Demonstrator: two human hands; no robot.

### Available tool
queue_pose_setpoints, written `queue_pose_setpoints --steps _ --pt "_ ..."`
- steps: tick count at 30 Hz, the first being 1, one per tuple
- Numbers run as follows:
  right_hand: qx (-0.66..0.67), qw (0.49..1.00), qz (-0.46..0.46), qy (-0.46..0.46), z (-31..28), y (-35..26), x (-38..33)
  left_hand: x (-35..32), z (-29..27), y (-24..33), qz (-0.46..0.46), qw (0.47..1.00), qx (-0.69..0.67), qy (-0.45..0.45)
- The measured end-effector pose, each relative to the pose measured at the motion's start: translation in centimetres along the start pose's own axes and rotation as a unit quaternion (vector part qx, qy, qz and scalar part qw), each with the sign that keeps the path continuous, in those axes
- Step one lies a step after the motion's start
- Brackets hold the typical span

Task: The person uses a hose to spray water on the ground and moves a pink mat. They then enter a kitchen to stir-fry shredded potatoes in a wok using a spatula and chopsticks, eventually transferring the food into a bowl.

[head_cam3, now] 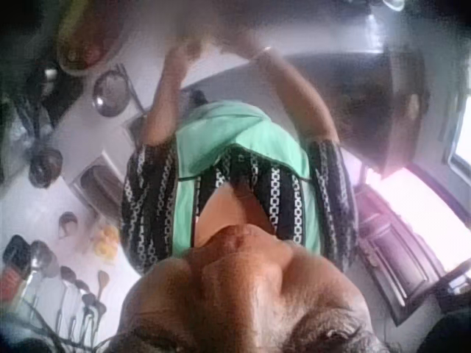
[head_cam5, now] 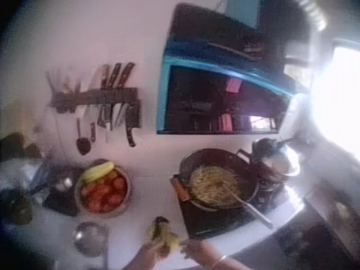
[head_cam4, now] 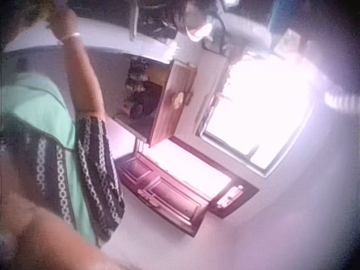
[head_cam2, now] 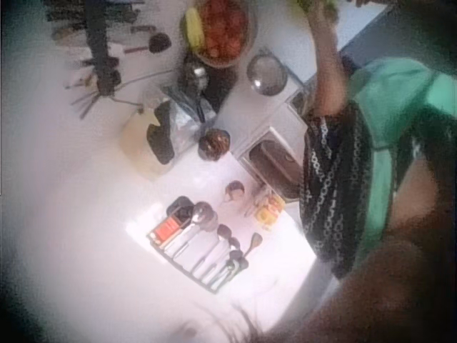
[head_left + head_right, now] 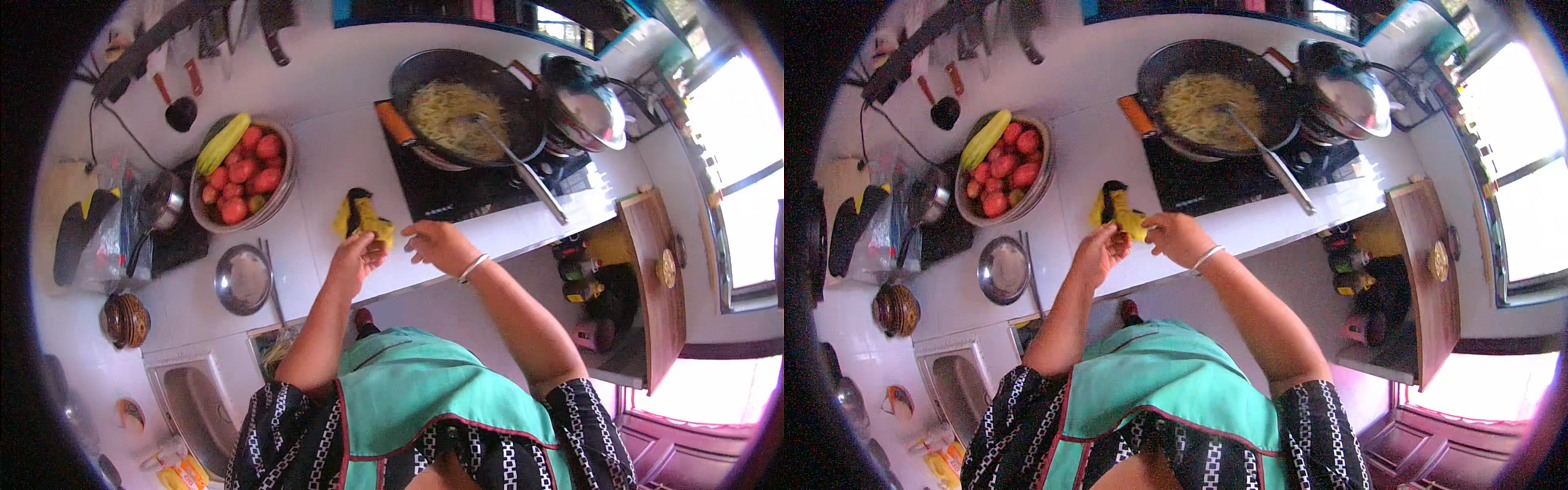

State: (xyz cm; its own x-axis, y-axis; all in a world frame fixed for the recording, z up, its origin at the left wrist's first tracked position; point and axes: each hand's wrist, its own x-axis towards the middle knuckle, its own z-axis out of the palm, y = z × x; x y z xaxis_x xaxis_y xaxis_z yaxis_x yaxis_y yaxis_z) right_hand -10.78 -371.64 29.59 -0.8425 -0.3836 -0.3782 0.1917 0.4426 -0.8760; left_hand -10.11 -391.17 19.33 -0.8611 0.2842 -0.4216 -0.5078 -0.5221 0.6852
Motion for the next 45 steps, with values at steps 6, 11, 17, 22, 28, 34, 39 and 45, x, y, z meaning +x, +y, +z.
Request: queue_pose_setpoints --steps 6,11,17,22,28,34,39,45 --pt "0.094 0.982 -0.134 0.093 -11.4 -5.0 -10.0 -0.2 10.3 3.4 0.091 0.995 0.048 -0.009" --pt "0.128 0.942 -0.167 0.261 -18.4 -2.3 -14.6 0.7 12.2 1.7 0.085 0.995 0.049 0.018" --pt "0.252 0.88 -0.085 0.394 -23.0 9.4 -11.2 4.5 11.0 -1.0 0.043 0.997 0.027 0.063" --pt "0.192 0.905 0.032 0.378 -24.7 16.5 -5.6 6.9 12.7 -2.0 0.024 0.996 0.071 0.04" --pt "-0.176 0.912 -0.06 0.365 -26.4 23.1 1.8 7.4 14.3 -3.1 0.003 0.994 0.078 0.074" --pt "-0.34 0.889 -0.036 0.304 -26.3 20.3 5.4 6.5 14.6 -3.0 0.038 0.988 0.054 0.137" --pt "-0.358 0.904 -0.085 0.22 -27.0 19.3 6.2 5.9 15.8 -3.9 0.085 0.981 0.029 0.174" --pt "-0.365 0.905 -0.075 0.204 -27.9 20.2 7.0 6.3 17.3 -4.6 0.09 0.978 0.026 0.188"
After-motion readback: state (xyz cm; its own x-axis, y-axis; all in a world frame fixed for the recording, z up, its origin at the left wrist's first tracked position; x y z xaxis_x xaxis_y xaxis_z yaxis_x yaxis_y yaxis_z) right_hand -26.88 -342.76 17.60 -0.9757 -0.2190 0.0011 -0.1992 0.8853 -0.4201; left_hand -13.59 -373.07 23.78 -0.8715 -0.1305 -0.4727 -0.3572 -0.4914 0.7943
